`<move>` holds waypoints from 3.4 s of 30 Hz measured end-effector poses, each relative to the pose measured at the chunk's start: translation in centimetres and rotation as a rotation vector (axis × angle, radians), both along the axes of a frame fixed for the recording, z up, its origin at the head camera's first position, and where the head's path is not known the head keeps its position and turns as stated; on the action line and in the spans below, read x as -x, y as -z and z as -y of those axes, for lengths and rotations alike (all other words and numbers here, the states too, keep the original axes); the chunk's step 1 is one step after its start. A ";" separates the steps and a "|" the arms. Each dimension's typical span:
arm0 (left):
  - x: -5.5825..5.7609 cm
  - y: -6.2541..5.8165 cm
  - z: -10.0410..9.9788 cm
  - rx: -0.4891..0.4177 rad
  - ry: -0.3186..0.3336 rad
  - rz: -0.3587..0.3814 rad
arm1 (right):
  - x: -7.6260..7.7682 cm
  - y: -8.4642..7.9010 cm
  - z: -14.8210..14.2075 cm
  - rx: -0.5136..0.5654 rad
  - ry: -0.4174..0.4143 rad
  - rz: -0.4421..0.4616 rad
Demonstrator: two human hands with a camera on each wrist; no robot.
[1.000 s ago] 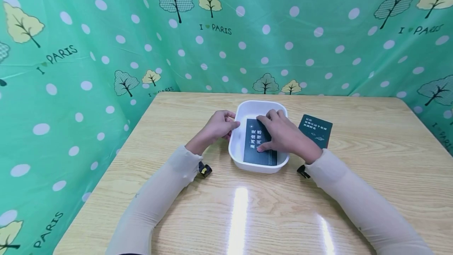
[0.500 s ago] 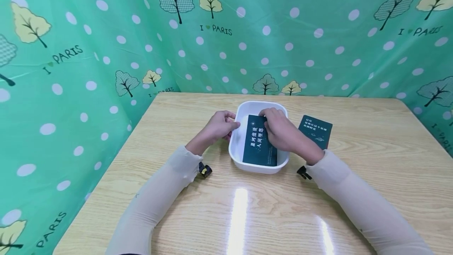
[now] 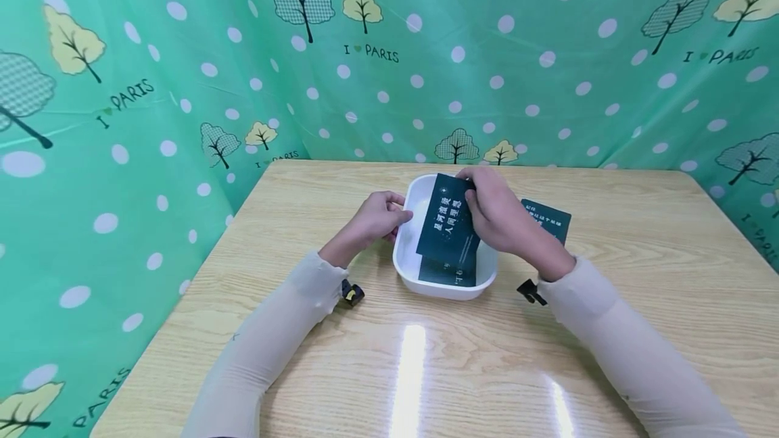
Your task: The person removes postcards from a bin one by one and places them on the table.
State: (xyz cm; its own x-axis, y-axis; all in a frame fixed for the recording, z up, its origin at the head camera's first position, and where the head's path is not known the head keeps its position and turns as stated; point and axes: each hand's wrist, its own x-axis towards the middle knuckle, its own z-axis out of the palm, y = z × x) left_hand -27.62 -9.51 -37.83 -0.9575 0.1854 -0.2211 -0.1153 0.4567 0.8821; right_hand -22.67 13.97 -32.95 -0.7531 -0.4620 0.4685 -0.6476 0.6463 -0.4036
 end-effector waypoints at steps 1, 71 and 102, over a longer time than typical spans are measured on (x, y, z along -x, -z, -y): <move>0.0 0.0 0.0 0.003 0.000 0.000 | 0.0 -0.2 -0.2 0.007 0.005 -0.001; 0.0 0.5 0.0 -0.041 0.023 -0.013 | 6.7 2.9 -13.6 -0.090 0.391 0.541; -0.1 0.4 -0.1 -0.040 0.032 -0.019 | 7.7 5.5 -13.1 -0.349 0.447 0.622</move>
